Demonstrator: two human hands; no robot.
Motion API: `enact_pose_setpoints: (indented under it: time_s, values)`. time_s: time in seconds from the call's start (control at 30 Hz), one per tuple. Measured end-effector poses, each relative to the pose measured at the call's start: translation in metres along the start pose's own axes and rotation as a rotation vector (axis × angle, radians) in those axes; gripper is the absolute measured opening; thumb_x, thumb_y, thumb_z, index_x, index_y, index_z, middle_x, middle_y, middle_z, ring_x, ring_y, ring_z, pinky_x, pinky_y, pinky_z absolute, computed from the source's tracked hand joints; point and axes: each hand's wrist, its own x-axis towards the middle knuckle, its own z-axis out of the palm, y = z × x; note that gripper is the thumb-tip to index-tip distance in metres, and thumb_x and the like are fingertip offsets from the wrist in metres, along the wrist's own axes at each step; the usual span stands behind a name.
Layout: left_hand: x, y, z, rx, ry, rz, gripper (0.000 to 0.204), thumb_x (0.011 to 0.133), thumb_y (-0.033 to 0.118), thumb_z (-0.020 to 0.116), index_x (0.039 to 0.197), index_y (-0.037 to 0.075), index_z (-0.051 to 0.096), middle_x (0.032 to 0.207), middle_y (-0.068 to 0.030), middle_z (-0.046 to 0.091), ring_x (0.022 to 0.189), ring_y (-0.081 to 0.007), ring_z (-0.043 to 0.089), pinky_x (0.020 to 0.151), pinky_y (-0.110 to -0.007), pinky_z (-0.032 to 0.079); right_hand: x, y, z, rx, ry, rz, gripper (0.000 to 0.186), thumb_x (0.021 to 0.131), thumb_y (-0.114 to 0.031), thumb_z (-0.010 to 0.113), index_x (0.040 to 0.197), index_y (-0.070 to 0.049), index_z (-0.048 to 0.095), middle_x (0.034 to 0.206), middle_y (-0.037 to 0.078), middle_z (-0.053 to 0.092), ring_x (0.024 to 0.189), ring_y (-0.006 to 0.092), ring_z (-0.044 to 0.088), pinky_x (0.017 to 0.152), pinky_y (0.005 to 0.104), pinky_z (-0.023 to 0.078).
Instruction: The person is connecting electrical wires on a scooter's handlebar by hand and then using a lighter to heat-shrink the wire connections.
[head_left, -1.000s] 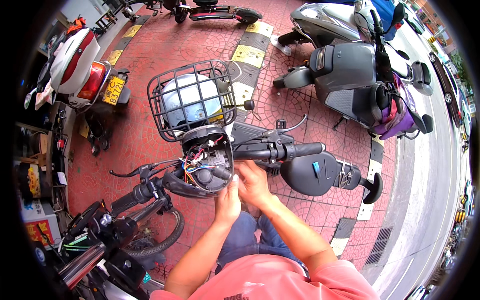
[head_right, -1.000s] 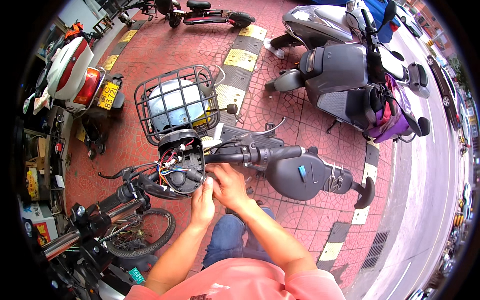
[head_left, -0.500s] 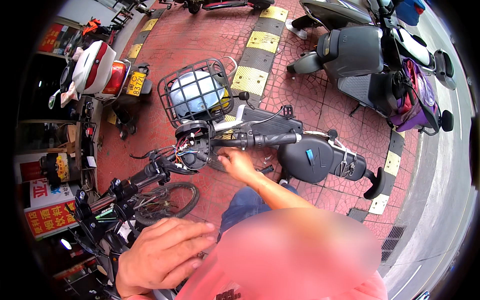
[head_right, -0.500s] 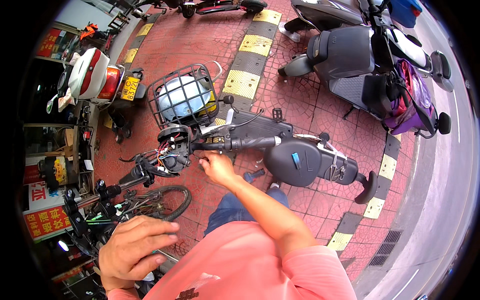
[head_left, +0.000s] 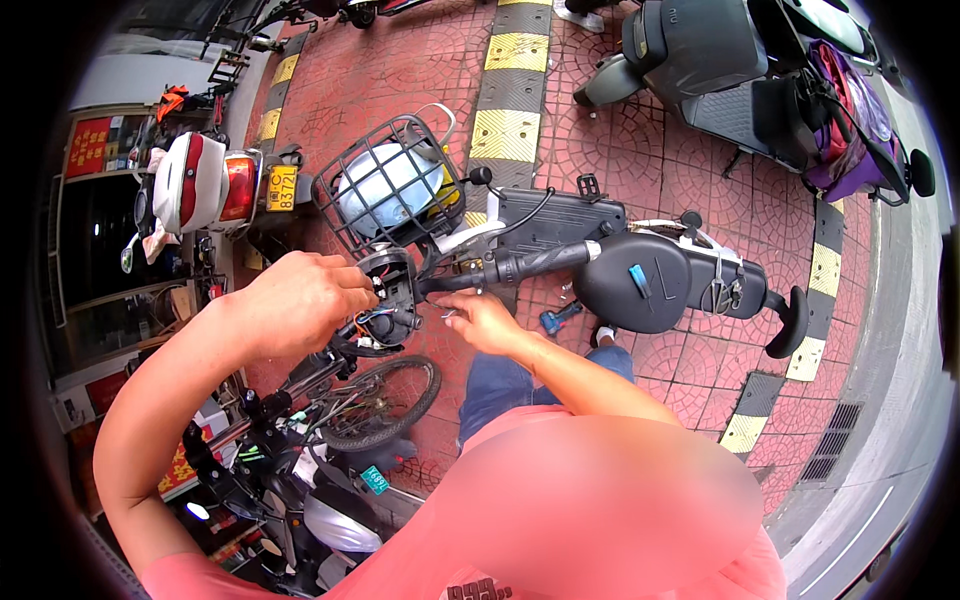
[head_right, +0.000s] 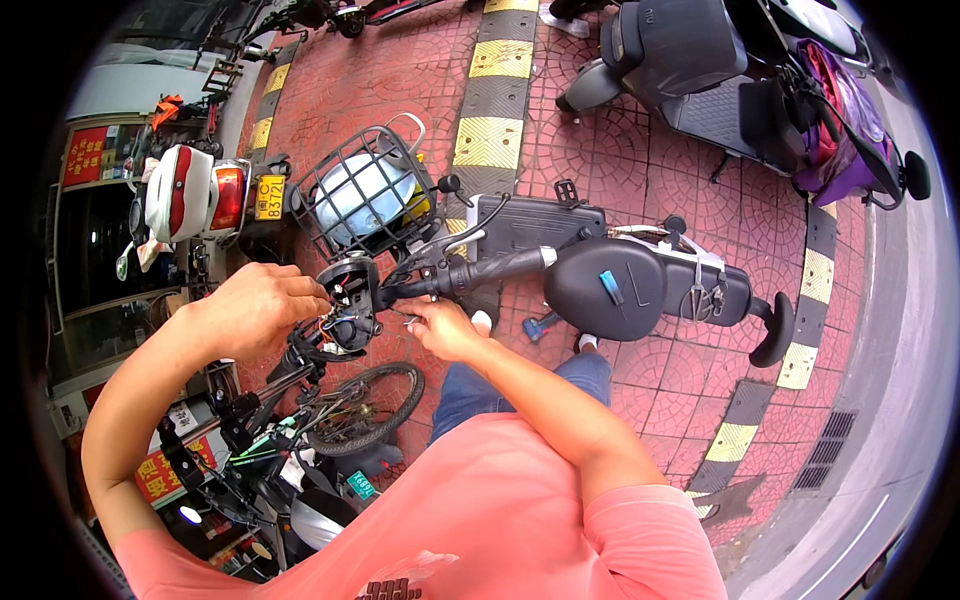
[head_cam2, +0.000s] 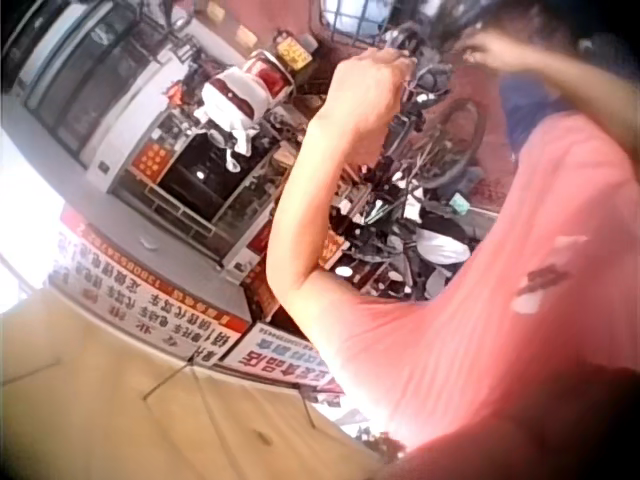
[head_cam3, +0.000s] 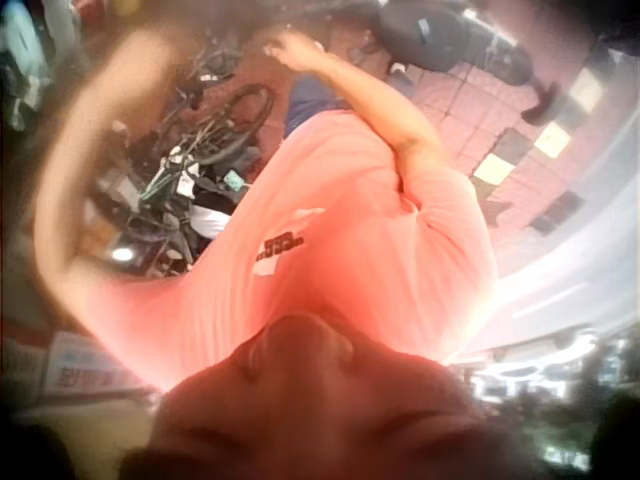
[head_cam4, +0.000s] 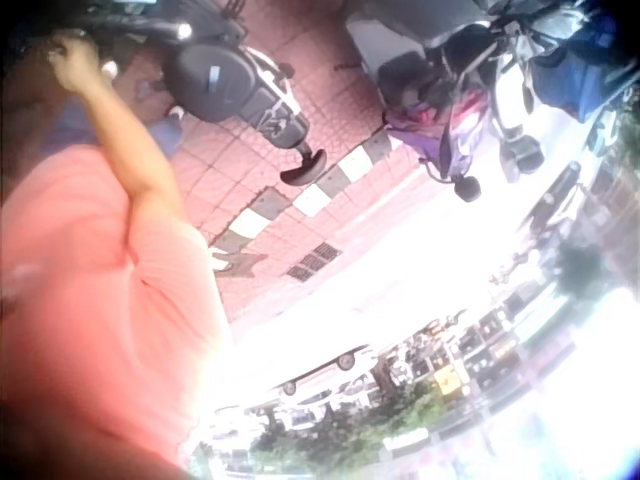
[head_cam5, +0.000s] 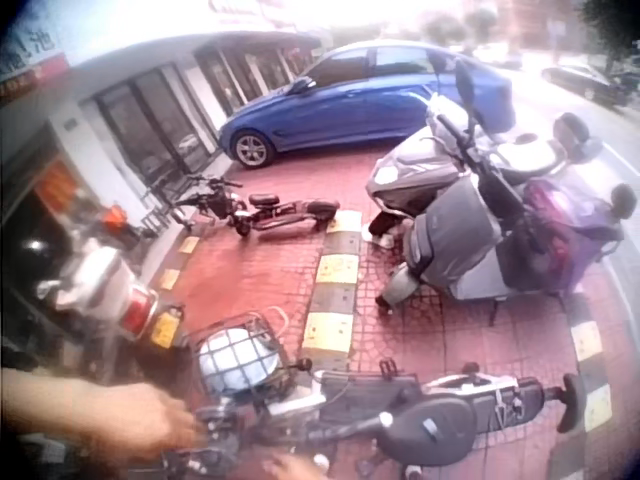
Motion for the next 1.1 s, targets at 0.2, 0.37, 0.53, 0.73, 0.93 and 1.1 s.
enact_pose_setpoints:
  time_s: [0.2, 0.37, 0.53, 0.73, 0.93, 1.1]
  values:
    - [0.025, -0.028, 0.08, 0.303, -0.159, -0.002, 0.032, 0.082, 0.022, 0.079, 0.11, 0.006, 0.076, 0.1, -0.0059, 0.068, 0.101, -0.0273, 0.072, 0.085, -0.041, 0.06, 0.003, 0.003, 0.004, -0.093, 0.05, 0.076, 0.033, 0.102, -0.018, 0.067, 0.133, -0.015, 0.078, 0.111, 0.016, 0.079, 0.107, 0.0375, 0.074, 0.096, 0.0478, 0.057]
    - [0.017, -0.036, 0.106, 0.145, 0.093, -0.114, 0.013, 0.089, 0.019, 0.075, 0.084, 0.008, 0.07, 0.089, -0.0075, 0.065, 0.091, -0.0296, 0.069, 0.075, -0.044, 0.055, 0.01, -0.008, 0.008, 0.092, 0.041, 0.366, 0.027, 0.104, -0.02, 0.069, 0.128, -0.017, 0.081, 0.092, 0.011, 0.08, 0.08, 0.0224, 0.072, 0.078, 0.0391, 0.055]
    - [0.018, -0.034, 0.134, 0.044, 0.265, -0.274, 0.011, 0.087, 0.014, 0.077, 0.088, 0.007, 0.07, 0.077, -0.0093, 0.062, 0.072, -0.0337, 0.067, 0.066, -0.046, 0.055, 0.018, 0.004, 0.02, 0.181, 0.057, 0.442, 0.027, 0.103, -0.019, 0.07, 0.128, -0.016, 0.081, 0.091, 0.008, 0.08, 0.072, 0.017, 0.066, 0.071, 0.0366, 0.052]
    - [0.022, -0.026, 0.126, 0.217, 0.286, -0.118, 0.02, 0.078, 0.01, 0.07, 0.098, 0.01, 0.07, 0.079, -0.0045, 0.062, 0.074, -0.026, 0.07, 0.067, -0.042, 0.052, 0.019, 0.027, 0.043, 0.293, 0.099, 0.329, 0.028, 0.102, -0.022, 0.071, 0.126, -0.013, 0.081, 0.089, 0.009, 0.08, 0.072, 0.0175, 0.07, 0.07, 0.0375, 0.053]
    - [0.031, -0.024, 0.133, 0.38, 0.033, -0.256, 0.038, 0.074, 0.017, 0.078, 0.111, 0.008, 0.073, 0.087, -0.0039, 0.065, 0.084, -0.0239, 0.068, 0.074, -0.04, 0.049, 0.014, 0.02, 0.034, 0.113, 0.115, 0.277, 0.028, 0.102, -0.022, 0.071, 0.124, -0.009, 0.081, 0.087, 0.011, 0.077, 0.074, 0.0189, 0.071, 0.07, 0.0378, 0.053]
    - [0.044, -0.016, 0.124, 0.422, -0.121, -0.27, 0.019, 0.083, 0.016, 0.071, 0.099, 0.007, 0.075, 0.098, -0.0093, 0.064, 0.087, -0.0253, 0.067, 0.079, -0.043, 0.047, 0.016, 0.035, 0.039, 0.245, 0.156, 0.277, 0.028, 0.1, -0.021, 0.072, 0.124, -0.01, 0.081, 0.092, 0.012, 0.08, 0.082, 0.0238, 0.073, 0.075, 0.0395, 0.055]
